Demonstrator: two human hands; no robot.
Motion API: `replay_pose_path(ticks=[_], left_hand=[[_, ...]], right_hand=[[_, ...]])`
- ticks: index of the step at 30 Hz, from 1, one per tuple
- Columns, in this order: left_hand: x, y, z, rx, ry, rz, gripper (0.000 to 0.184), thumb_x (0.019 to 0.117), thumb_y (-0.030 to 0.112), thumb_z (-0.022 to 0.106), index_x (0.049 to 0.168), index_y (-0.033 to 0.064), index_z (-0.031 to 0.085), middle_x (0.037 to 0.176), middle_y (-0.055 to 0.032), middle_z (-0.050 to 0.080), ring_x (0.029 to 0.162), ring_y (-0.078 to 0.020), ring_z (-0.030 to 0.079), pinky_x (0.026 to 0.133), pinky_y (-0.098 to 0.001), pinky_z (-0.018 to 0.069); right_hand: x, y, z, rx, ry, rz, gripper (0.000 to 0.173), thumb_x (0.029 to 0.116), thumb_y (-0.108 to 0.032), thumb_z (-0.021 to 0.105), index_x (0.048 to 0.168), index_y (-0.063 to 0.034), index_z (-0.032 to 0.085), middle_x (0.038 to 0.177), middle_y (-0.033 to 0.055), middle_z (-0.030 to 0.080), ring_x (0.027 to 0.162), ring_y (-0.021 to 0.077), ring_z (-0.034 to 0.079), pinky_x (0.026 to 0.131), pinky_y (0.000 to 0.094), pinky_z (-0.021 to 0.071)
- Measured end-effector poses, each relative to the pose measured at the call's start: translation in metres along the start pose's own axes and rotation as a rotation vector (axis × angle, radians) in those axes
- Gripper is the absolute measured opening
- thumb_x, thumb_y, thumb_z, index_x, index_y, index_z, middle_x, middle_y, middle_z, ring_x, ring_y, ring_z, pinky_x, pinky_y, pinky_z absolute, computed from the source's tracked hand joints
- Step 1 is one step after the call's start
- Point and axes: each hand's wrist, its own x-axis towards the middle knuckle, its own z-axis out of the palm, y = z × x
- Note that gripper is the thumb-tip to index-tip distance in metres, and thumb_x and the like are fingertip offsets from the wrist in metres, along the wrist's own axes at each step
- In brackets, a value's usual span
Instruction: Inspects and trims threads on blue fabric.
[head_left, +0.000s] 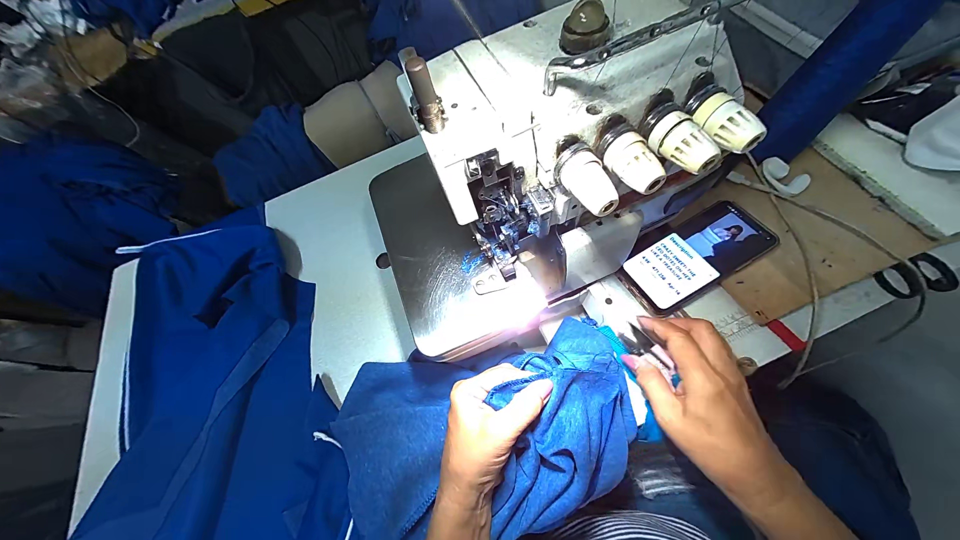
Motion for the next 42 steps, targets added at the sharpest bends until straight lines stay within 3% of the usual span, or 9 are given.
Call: replay_pose_path(ticks=[2,6,11,17,21,27,33,39,42], left_hand=[[0.000,-0.001,0.000,0.011,-0.013,0.021,0.002,0.0816,0.007,0.078,0.081,0.0056,0.079,0.078,-0.0038,0.073,0.073,-0.0068,0.069,0.069,-0.0220,0.0582],[0.000,-0.003,0.000,0.018,-0.047,0.057,0.003,0.0832,0.007,0.078,0.084,0.0052,0.079,0.081,-0.0036,0.074,0.076,-0.0065,0.069,0.072,-0.0213,0.0582],[0.000,-0.003,0.001,0.013,-0.052,0.055,0.007,0.0841,0.005,0.075,0.089,0.0043,0.080,0.086,-0.0041,0.075,0.080,-0.0069,0.071,0.076,-0.0224,0.0594],[0.001,-0.001,-0.001,0.003,-0.086,0.059,0.013,0.0859,0.010,0.075,0.097,0.0058,0.080,0.094,-0.0044,0.077,0.089,-0.0081,0.071,0.082,-0.0234,0.0587],[0.001,0.000,0.003,0.002,-0.064,0.052,0.015,0.0820,0.010,0.080,0.096,0.0056,0.080,0.093,-0.0068,0.077,0.088,-0.0107,0.072,0.081,-0.0243,0.0598],[0.002,0.000,0.004,0.010,0.036,0.046,0.007,0.0861,0.006,0.073,0.087,0.0072,0.080,0.086,-0.0035,0.076,0.082,-0.0068,0.071,0.077,-0.0220,0.0585],[0.002,0.002,0.006,-0.001,0.054,0.042,0.009,0.0869,0.005,0.072,0.087,0.0081,0.080,0.087,-0.0021,0.076,0.083,-0.0058,0.070,0.077,-0.0206,0.0578],[0.001,0.000,0.005,-0.033,0.056,0.078,0.010,0.0892,0.005,0.071,0.089,0.0083,0.080,0.089,-0.0025,0.076,0.085,-0.0057,0.070,0.078,-0.0203,0.0576],[0.001,-0.001,0.005,-0.053,0.046,0.084,0.010,0.0898,0.004,0.070,0.090,0.0082,0.080,0.089,-0.0023,0.075,0.084,-0.0053,0.070,0.078,-0.0201,0.0576]], right_hand=[[0.000,-0.007,-0.002,-0.014,0.051,-0.091,0.047,0.0986,-0.031,0.062,0.135,-0.0018,0.064,0.121,0.0217,0.061,0.109,0.0389,0.058,0.090,0.0532,0.0470],[0.006,-0.036,-0.002,0.432,0.035,-0.179,0.015,0.0962,-0.019,0.068,0.106,-0.0120,0.077,0.102,-0.0003,0.067,0.096,0.0043,0.064,0.083,0.0182,0.0557],[0.023,-0.039,0.005,0.365,-0.224,-0.269,0.033,0.0996,-0.031,0.061,0.131,-0.0244,0.071,0.121,-0.0004,0.061,0.120,0.0156,0.054,0.100,0.0331,0.0471],[0.027,-0.029,0.013,0.551,-0.380,-0.115,0.017,0.0952,-0.032,0.066,0.085,-0.0195,0.073,0.086,-0.0114,0.065,0.091,0.0005,0.061,0.083,0.0226,0.0494],[0.023,-0.033,0.014,0.629,-0.353,-0.092,0.013,0.0944,-0.021,0.065,0.087,-0.0157,0.073,0.084,-0.0093,0.066,0.084,-0.0018,0.063,0.076,0.0153,0.0525],[0.018,-0.029,0.011,0.682,-0.438,0.006,0.016,0.0959,-0.027,0.067,0.086,-0.0152,0.071,0.072,-0.0099,0.064,0.063,-0.0062,0.056,0.057,0.0106,0.0454],[0.021,-0.034,0.010,0.703,-0.529,0.118,0.019,0.0986,-0.034,0.065,0.099,-0.0189,0.076,0.078,-0.0121,0.067,0.069,-0.0059,0.059,0.063,0.0121,0.0483],[0.022,-0.046,0.022,0.855,-0.353,0.201,0.008,0.0951,-0.017,0.068,0.089,-0.0143,0.072,0.071,-0.0074,0.062,0.060,-0.0015,0.054,0.055,0.0126,0.0444],[0.018,-0.045,0.030,0.699,-0.196,0.207,0.008,0.0928,-0.018,0.066,0.086,-0.0151,0.068,0.071,-0.0081,0.059,0.057,-0.0023,0.051,0.051,0.0123,0.0414]])
